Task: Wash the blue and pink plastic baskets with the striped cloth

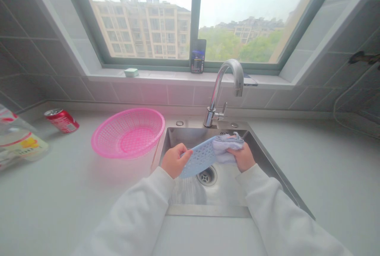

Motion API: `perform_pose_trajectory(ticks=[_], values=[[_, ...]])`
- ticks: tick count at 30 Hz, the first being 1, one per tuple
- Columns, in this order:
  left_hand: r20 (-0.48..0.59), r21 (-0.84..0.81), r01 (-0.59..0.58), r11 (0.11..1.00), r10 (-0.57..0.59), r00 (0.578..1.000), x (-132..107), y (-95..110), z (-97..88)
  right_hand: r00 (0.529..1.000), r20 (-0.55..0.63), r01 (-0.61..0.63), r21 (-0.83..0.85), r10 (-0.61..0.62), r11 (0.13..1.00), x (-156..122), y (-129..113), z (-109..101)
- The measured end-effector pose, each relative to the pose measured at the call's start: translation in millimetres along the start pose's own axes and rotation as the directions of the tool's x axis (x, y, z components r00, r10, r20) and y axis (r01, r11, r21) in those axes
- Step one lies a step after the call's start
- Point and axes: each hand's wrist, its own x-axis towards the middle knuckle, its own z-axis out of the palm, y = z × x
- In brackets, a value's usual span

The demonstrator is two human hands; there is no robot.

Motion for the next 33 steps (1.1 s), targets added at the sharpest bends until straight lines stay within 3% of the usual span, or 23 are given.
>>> perform_pose_trajectory(ticks=[5,11,13,15,20,22,27,29,33], values=[[0.028,0.012,-0.032,0.999,0.031,0.999,1.9,1.3,3.4,0.963,0.266,0.028,0.075,-0.047,0.997,-20.1,-7.2,29.1],[0.019,0.015,-0.035,0.999,0.034,0.999,1.2,-0.7,-4.0,0.999,-0.025,-0.023,0.033,0.024,0.999,5.1,5.3,-3.4],[0.022,0.016,-0.034,0.999,0.034,0.999,1.2,-1.2,-4.2,0.998,-0.055,-0.023,0.017,0.024,1.0,7.8,7.7,-8.6],[0.023,0.025,-0.028,0.999,0.028,0.999,1.9,-1.5,-2.8,1.0,-0.025,-0.015,0.004,0.015,1.0,2.2,6.2,-1.7],[0.034,0.058,-0.004,0.998,0.003,0.999,3.8,-1.7,-1.0,0.975,0.221,0.014,0.057,-0.026,0.998,-18.1,-1.7,29.9],[0.039,0.064,-0.001,0.998,-0.001,0.999,3.8,-1.3,-2.0,0.977,0.211,-0.007,0.072,-0.009,0.997,-15.4,0.3,29.3],[0.022,0.052,-0.006,0.999,0.004,1.0,3.3,-0.5,-4.1,0.998,-0.044,-0.05,0.085,0.054,0.995,0.7,9.2,7.4],[0.005,0.047,0.0,0.999,0.0,1.0,3.4,-0.8,-4.1,0.999,-0.021,-0.045,0.072,0.046,0.996,-2.0,6.0,8.0],[-0.017,0.035,0.01,0.999,-0.009,1.0,3.5,-1.1,-5.6,0.986,0.165,-0.031,0.085,0.016,0.996,-16.1,-3.0,22.6]])
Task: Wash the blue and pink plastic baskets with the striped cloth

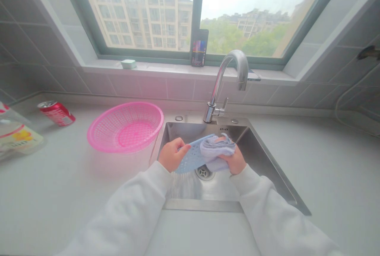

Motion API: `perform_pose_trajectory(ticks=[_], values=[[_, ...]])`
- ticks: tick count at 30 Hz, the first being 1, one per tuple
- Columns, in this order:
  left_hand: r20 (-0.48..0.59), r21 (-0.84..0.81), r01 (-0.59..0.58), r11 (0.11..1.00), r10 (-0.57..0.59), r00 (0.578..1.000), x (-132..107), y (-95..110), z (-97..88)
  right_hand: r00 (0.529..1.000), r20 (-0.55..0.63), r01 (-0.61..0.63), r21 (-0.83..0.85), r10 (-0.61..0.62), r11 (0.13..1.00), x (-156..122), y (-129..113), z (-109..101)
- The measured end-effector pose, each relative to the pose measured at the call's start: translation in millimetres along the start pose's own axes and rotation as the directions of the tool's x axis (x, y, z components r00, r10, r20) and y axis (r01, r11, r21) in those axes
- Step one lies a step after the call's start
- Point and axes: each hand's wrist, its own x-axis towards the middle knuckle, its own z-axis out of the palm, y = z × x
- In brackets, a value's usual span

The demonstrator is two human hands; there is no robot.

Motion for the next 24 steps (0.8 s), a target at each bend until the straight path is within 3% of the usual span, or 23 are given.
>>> perform_pose_trajectory(ticks=[2,6,8,11,16,21,24], values=[[-0.004,-0.011,-0.002,1.0,0.002,1.0,-0.3,0.8,-1.9,1.0,0.031,0.001,0.026,-0.002,1.0,-0.1,1.3,1.1],[-0.025,-0.052,0.002,0.999,-0.004,1.0,-1.5,3.5,-4.8,0.98,-0.2,-0.023,-0.002,0.022,1.0,12.7,11.3,-19.2],[-0.039,-0.071,0.008,0.997,-0.011,0.999,-1.5,4.0,-4.9,0.968,-0.25,-0.034,-0.019,0.028,0.999,17.2,14.6,-27.7],[-0.07,-0.072,0.017,0.997,-0.022,0.997,-0.1,2.6,-5.7,0.973,-0.227,-0.034,-0.016,0.03,0.999,14.8,13.3,-25.4],[-0.103,-0.066,0.038,0.997,-0.045,0.994,1.2,1.4,-11.3,0.996,-0.09,-0.021,0.017,0.022,1.0,8.0,9.4,-15.3],[-0.08,-0.102,0.034,0.994,-0.043,0.996,-1.8,4.7,-11.8,0.957,-0.289,-0.035,0.005,0.035,0.999,17.8,17.7,-32.9],[-0.082,-0.128,0.043,0.991,-0.054,0.995,-1.1,3.4,-7.4,0.962,-0.272,0.001,0.002,0.0,1.0,14.4,13.7,-31.4]])
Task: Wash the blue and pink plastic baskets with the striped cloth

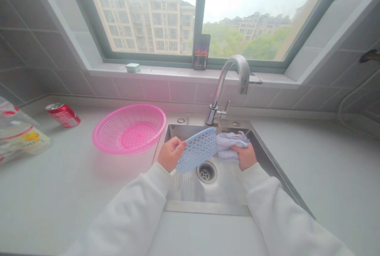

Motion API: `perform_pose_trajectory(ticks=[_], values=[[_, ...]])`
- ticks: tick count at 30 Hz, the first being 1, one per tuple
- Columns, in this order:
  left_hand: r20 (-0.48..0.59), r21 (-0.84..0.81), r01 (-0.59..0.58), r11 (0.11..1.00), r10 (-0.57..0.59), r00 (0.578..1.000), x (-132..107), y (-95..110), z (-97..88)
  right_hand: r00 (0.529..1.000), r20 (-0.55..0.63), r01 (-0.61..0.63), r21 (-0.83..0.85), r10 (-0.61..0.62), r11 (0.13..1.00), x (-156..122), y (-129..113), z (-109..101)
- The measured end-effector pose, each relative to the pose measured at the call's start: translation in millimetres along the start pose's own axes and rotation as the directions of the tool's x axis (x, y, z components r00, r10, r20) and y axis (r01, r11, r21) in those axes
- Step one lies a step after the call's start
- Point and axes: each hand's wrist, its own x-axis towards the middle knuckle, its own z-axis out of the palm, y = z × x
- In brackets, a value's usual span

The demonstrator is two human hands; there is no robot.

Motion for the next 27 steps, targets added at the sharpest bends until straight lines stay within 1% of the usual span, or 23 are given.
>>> perform_pose_trajectory(ticks=[3,5,6,7,8,9,11,12,13,15,18,19,20,21,22,25,27], values=[[0.019,0.006,-0.001,1.0,0.001,1.0,2.0,-3.1,5.0,0.985,0.168,0.027,-0.001,-0.027,1.0,-15.5,-8.1,12.4],[0.041,0.024,-0.009,1.0,0.008,0.999,3.0,-3.6,5.9,0.966,0.26,-0.014,0.011,0.011,1.0,-22.5,-10.0,19.6],[0.049,0.033,-0.013,0.999,0.012,0.999,3.3,-3.2,5.4,0.964,0.264,-0.038,0.019,0.032,0.999,-22.7,-9.4,20.7],[0.053,0.041,-0.017,0.999,0.015,0.998,3.3,-2.5,4.2,0.969,0.241,-0.054,0.026,0.046,0.998,-20.6,-7.8,19.7],[0.056,0.047,-0.02,0.999,0.018,0.998,3.1,-1.5,2.8,0.98,0.193,-0.061,0.032,0.053,0.998,-16.3,-5.7,16.8],[0.061,0.051,-0.024,0.998,0.021,0.998,2.7,-0.4,1.3,0.991,0.12,-0.058,0.036,0.053,0.998,-10.7,-3.3,12.4],[0.073,0.058,-0.035,0.998,0.03,0.997,1.7,1.5,-0.4,0.999,0.005,-0.044,0.032,0.044,0.999,0.6,0.2,2.4],[0.079,0.062,-0.04,0.997,0.035,0.996,1.2,1.9,-0.3,0.999,-0.029,-0.03,0.019,0.031,0.999,4.3,0.7,-1.2],[0.084,0.067,-0.043,0.997,0.038,0.996,0.8,2.1,0.4,0.999,-0.038,-0.012,0.001,0.012,1.0,5.7,0.2,-3.0],[0.089,0.083,-0.047,0.995,0.039,0.995,0.5,1.3,3.3,1.0,-0.001,0.027,-0.029,-0.027,0.999,1.2,-3.5,0.6],[0.101,0.113,-0.042,0.993,0.031,0.994,1.2,-0.8,7.4,0.985,0.168,0.038,-0.022,-0.034,0.999,-15.8,-10.4,17.2],[0.105,0.121,-0.041,0.992,0.028,0.994,1.5,-1.1,7.8,0.977,0.212,0.034,-0.019,-0.029,0.999,-20.2,-11.4,22.2],[0.109,0.126,-0.04,0.991,0.026,0.994,1.7,-1.1,7.7,0.972,0.232,0.027,-0.016,-0.022,0.999,-22.5,-11.2,25.4],[0.113,0.128,-0.04,0.991,0.025,0.993,1.8,-0.8,7.1,0.974,0.226,0.017,-0.012,-0.014,1.0,-22.2,-9.7,26.1],[0.116,0.127,-0.041,0.991,0.026,0.993,1.7,-0.1,6.1,0.982,0.189,0.004,-0.005,-0.003,1.0,-19.4,-7.2,24.4],[0.12,0.108,-0.047,0.993,0.034,0.992,1.1,2.5,2.5,0.999,-0.017,-0.047,0.014,0.047,0.999,-2.5,2.9,8.9],[0.113,0.097,-0.047,0.994,0.036,0.993,0.7,3.2,1.3,0.993,-0.096,-0.063,-0.001,0.062,0.998,6.0,6.8,-0.6]])
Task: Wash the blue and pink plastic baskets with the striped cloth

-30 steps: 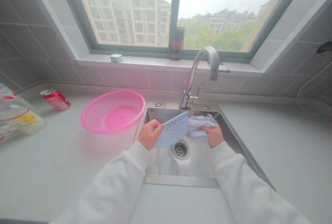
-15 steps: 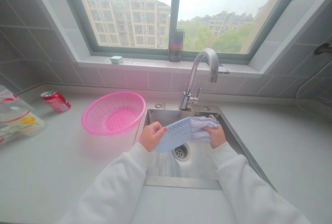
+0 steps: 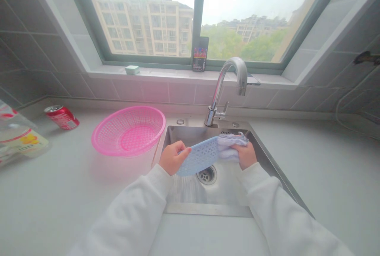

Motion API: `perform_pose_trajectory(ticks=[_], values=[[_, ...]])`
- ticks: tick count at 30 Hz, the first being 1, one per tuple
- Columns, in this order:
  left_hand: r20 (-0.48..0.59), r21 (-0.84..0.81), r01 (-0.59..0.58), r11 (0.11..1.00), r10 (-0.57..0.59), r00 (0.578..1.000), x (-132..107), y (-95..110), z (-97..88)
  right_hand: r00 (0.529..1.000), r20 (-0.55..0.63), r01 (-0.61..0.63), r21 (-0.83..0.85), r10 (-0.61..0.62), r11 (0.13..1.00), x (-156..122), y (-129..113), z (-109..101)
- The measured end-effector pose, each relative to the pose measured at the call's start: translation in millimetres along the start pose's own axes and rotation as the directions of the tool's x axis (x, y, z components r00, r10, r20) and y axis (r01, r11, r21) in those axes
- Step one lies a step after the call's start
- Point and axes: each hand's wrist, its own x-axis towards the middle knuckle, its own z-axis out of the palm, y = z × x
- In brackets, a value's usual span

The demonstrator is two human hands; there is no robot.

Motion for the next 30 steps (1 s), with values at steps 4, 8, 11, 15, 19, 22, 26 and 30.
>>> perform_pose_trajectory(ticks=[4,8,11,15,19,22,26,30], values=[[-0.026,0.003,0.021,1.0,-0.021,0.999,0.4,-2.5,3.7,0.992,0.105,0.07,-0.048,-0.065,0.996,-9.5,-5.8,5.8],[-0.031,0.027,0.038,0.999,-0.038,0.999,0.8,-5.3,10.1,0.943,0.325,0.076,-0.013,-0.067,0.997,-29.6,-14.2,25.1],[-0.005,0.011,0.045,0.999,-0.045,0.999,0.3,-5.7,12.0,0.955,0.292,0.036,0.022,-0.041,0.999,-26.7,-14.3,26.3],[0.062,-0.054,0.05,0.997,-0.047,0.997,0.3,-6.2,12.0,0.987,0.162,0.022,0.0,-0.022,1.0,-14.2,-11.5,16.9],[0.119,-0.131,0.023,0.991,-0.007,0.993,2.5,-8.9,11.2,0.985,0.169,0.048,-0.032,-0.042,0.998,-13.3,-10.2,13.1],[0.102,-0.123,0.003,0.992,0.01,0.995,4.2,-11.2,9.3,0.986,0.154,0.068,-0.065,-0.057,0.996,-11.6,-8.4,8.3],[0.08,-0.089,-0.026,0.996,0.033,0.996,3.7,-10.9,8.2,0.991,0.084,0.112,-0.071,-0.106,0.991,-4.6,-6.5,-0.9],[0.121,-0.071,-0.014,0.997,0.022,0.992,0.9,-6.4,13.8,0.98,0.152,0.141,-0.06,-0.131,0.988,-14.9,-11.2,7.0]])
